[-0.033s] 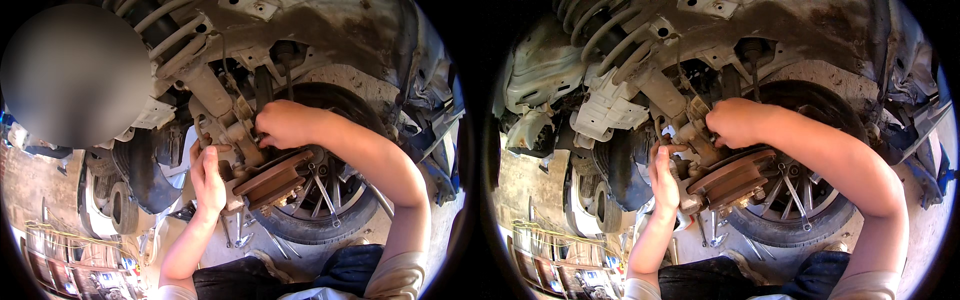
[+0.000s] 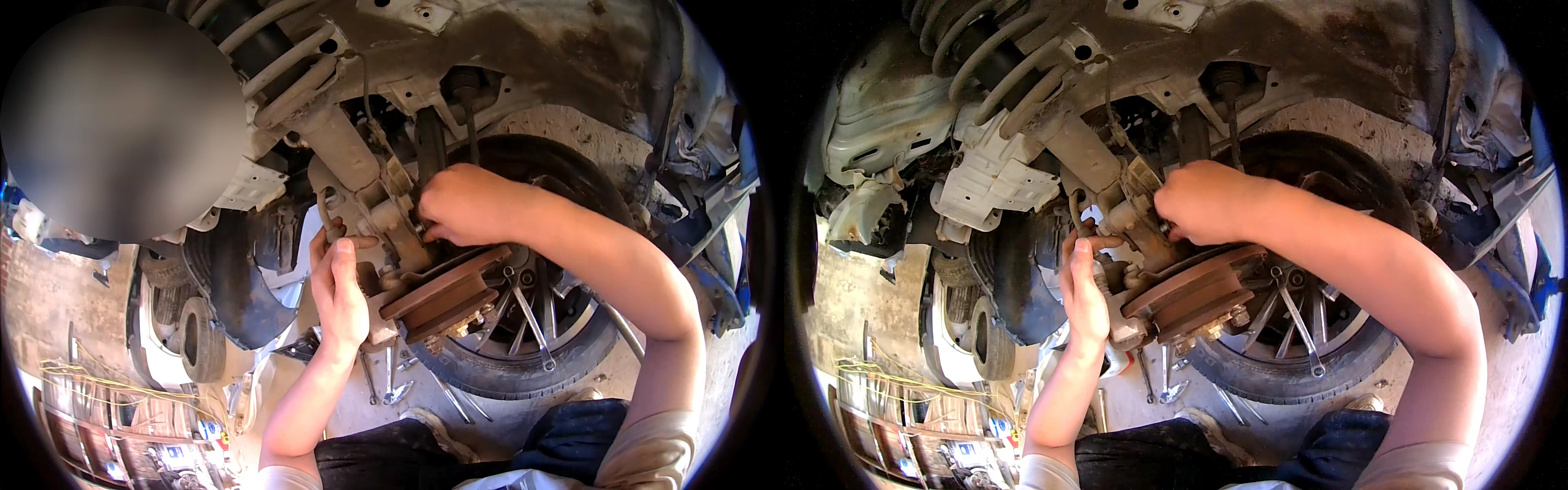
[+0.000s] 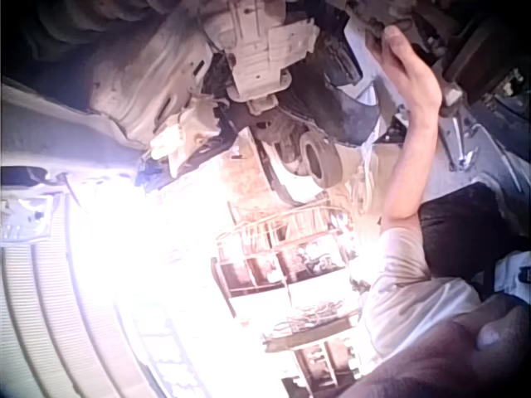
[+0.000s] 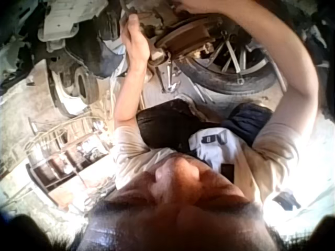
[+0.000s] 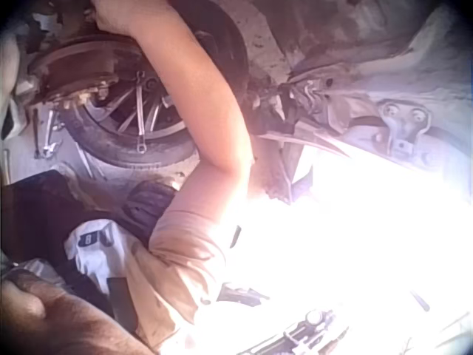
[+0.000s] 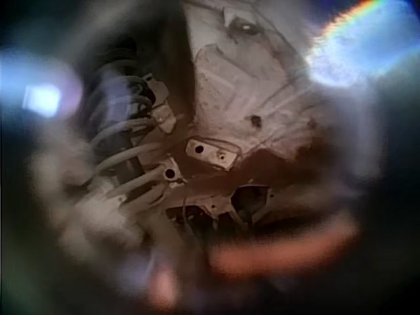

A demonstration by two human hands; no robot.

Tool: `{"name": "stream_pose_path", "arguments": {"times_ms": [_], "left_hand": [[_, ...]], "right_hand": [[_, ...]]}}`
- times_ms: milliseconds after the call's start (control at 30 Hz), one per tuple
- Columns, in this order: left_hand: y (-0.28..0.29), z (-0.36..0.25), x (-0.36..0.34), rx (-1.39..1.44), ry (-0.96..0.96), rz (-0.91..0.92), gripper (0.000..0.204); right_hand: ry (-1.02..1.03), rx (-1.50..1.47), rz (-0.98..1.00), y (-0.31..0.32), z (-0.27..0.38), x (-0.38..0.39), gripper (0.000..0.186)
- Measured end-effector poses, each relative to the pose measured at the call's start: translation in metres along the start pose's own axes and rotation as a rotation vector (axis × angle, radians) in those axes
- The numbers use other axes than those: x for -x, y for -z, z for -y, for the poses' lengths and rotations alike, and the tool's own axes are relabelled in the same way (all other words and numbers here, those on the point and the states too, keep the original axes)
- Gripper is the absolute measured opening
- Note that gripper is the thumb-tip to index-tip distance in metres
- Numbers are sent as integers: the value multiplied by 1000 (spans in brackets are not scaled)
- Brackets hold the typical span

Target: The person is working on a car's front wheel assembly, using a wrench to loosen and remove bolts from the brake caliper and suspension components. They remove a bolt and inspect it before continuing to work on the assembly.

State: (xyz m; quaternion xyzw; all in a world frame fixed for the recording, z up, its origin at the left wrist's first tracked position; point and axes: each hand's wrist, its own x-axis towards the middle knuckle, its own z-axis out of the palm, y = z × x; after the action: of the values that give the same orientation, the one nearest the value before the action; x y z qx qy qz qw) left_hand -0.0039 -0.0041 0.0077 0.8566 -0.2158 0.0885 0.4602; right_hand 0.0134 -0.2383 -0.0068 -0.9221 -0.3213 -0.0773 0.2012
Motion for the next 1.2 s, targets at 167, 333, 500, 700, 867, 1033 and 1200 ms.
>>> {"name": "stream_pose_path", "arguments": {"times_ms": [167, 333, 500, 700, 867, 1033, 1200], "left_hand": [[3, -2, 1, -28, -8, -2, 48], [-1, -4, 0, 5, -12, 0, 48], [-2, -1, 0, 20, -11, -6, 47], [0, -2, 0, 9, -7, 6, 47], [-1, -4, 1, -9, -7, 2, 48], [0, -3, 0, 3, 2, -16, 47], [2, 1, 2, -2, -5, -4, 44]], "right_hand": [[-28, -55, 35, 5, 2, -1, 25], [-67, -189, 273, 19, -4, -16, 30], [1, -64, 22, 4, 1, -5, 29], [33, -114, -122, -9, -6, 2, 28], [-24, -271, 31, 8, -8, -4, 31], [16, -176, -123, -9, -5, 0, 31], [-67, -190, 5, 3, -4, -1, 34]]}}
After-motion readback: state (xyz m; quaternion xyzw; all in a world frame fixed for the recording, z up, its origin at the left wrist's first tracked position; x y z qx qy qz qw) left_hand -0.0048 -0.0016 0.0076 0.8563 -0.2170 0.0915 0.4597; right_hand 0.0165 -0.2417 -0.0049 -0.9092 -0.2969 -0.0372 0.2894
